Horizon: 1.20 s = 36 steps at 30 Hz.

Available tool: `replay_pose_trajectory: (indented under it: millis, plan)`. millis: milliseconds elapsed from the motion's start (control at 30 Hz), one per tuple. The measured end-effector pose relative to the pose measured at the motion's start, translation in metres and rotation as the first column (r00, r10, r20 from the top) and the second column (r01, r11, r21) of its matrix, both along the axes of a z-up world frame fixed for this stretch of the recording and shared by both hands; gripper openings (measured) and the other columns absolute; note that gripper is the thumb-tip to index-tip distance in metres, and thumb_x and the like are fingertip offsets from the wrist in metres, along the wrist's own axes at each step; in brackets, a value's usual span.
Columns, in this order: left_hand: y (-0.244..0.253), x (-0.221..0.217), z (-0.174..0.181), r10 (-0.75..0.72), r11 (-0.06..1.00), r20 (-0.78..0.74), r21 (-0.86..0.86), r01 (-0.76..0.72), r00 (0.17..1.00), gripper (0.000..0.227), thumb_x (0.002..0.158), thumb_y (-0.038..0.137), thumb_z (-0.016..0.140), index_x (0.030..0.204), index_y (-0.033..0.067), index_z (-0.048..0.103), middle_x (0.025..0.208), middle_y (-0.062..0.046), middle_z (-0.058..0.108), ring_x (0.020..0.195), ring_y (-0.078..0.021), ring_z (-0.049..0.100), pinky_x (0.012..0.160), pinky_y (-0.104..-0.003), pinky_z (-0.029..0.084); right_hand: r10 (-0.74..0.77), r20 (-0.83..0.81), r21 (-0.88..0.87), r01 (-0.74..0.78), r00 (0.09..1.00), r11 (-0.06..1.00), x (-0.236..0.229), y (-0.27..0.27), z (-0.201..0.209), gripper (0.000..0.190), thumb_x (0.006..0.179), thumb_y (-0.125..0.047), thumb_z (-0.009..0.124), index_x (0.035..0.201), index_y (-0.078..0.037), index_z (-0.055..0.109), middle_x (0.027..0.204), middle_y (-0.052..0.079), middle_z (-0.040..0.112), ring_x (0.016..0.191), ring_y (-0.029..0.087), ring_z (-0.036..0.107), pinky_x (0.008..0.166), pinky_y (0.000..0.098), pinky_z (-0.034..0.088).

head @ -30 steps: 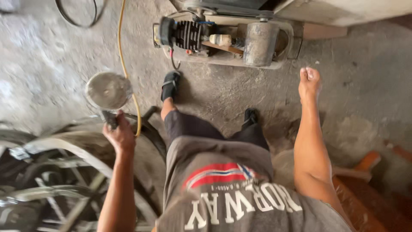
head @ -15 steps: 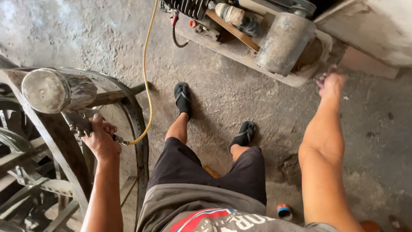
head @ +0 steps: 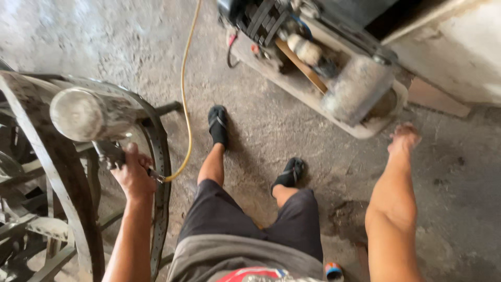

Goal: The person uses a spray gun to apply white paint to the legs and underside of a wooden table. They move around the furniture to cover different angles and then briefly adjust the spray gun near an air compressor.

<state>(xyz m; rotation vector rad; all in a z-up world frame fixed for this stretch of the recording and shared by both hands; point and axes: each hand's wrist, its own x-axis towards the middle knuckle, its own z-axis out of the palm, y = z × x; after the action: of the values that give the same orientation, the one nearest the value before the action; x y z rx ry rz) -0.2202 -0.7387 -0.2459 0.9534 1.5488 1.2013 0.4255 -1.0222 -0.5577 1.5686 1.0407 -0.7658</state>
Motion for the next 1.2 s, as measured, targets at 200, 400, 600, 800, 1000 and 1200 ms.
replay_pose_trajectory:
  millis: [200,400,600,800,1000,1200]
  plan:
    - [0.002,0.000,-0.013,-0.039,0.999,-0.038,-0.022,0.038,0.999,0.027,0.102,0.007,0.070,0.083,0.0090,0.050,0.065,-0.001,0.048,0.054,-0.0121,0.047,0.052,-0.029,0.041,0.022,-0.035,-0.061,-0.024,0.999,0.998,0.016,-0.024,0.008,0.070,0.086,-0.065,0.069,0.150,-0.042,0.050,0.167,-0.013,0.031,0.156,0.016,0.026,0.122,0.0324,0.033]
    - [0.007,-0.001,-0.022,-0.022,0.997,0.001,-0.073,0.022,1.000,0.027,0.099,0.006,0.070,0.083,0.0107,0.048,0.065,0.000,0.046,0.055,-0.0108,0.046,0.052,-0.028,0.039,-0.117,-0.051,0.189,0.124,0.992,0.974,0.023,-0.046,0.009,0.058,0.078,-0.046,0.081,0.132,-0.029,0.067,0.150,-0.006,0.059,0.139,0.015,0.056,0.114,0.0306,0.048]
    - [0.019,-0.006,-0.016,-0.012,0.997,0.048,-0.076,0.016,0.999,0.028,0.100,0.007,0.070,0.083,0.0106,0.047,0.066,0.000,0.046,0.056,-0.0108,0.046,0.053,-0.028,0.039,-0.772,-0.630,0.571,0.625,-0.083,-0.533,-0.030,-0.054,0.040,0.034,0.105,-0.033,0.061,0.125,-0.006,0.064,0.120,0.020,0.067,0.116,0.043,0.063,0.095,0.0569,0.047]
    - [0.038,-0.014,-0.002,-0.010,0.994,0.047,-0.108,0.015,0.999,0.026,0.099,0.008,0.070,0.082,0.0129,0.050,0.065,0.000,0.049,0.054,-0.0109,0.047,0.051,-0.028,0.038,-0.675,-0.516,0.740,0.671,0.528,-0.041,-0.145,-0.086,0.084,0.021,0.101,-0.024,0.072,0.107,-0.003,0.073,0.104,0.018,0.075,0.101,0.034,0.072,0.094,0.0446,0.054]
    - [0.082,-0.012,0.007,-0.071,0.984,0.069,-0.156,0.081,0.995,0.021,0.098,0.009,0.070,0.083,0.0106,0.055,0.068,0.002,0.054,0.058,-0.0082,0.049,0.054,-0.026,0.039,-0.521,-0.726,0.578,0.809,0.449,-0.108,-0.325,-0.013,0.170,0.030,0.095,-0.026,0.070,0.119,-0.007,0.072,0.110,0.016,0.075,0.098,0.029,0.074,0.086,0.0395,0.056]
    - [0.160,-0.011,0.012,-0.156,0.924,0.115,-0.335,0.186,0.981,0.026,0.099,0.011,0.069,0.077,0.0095,0.056,0.064,0.007,0.046,0.055,-0.0047,0.039,0.048,-0.025,0.029,-0.243,-0.904,0.379,0.922,0.351,-0.075,-0.444,0.195,0.288,0.031,0.094,-0.017,0.071,0.121,-0.003,0.069,0.104,0.015,0.072,0.094,0.027,0.072,0.082,0.0365,0.056]
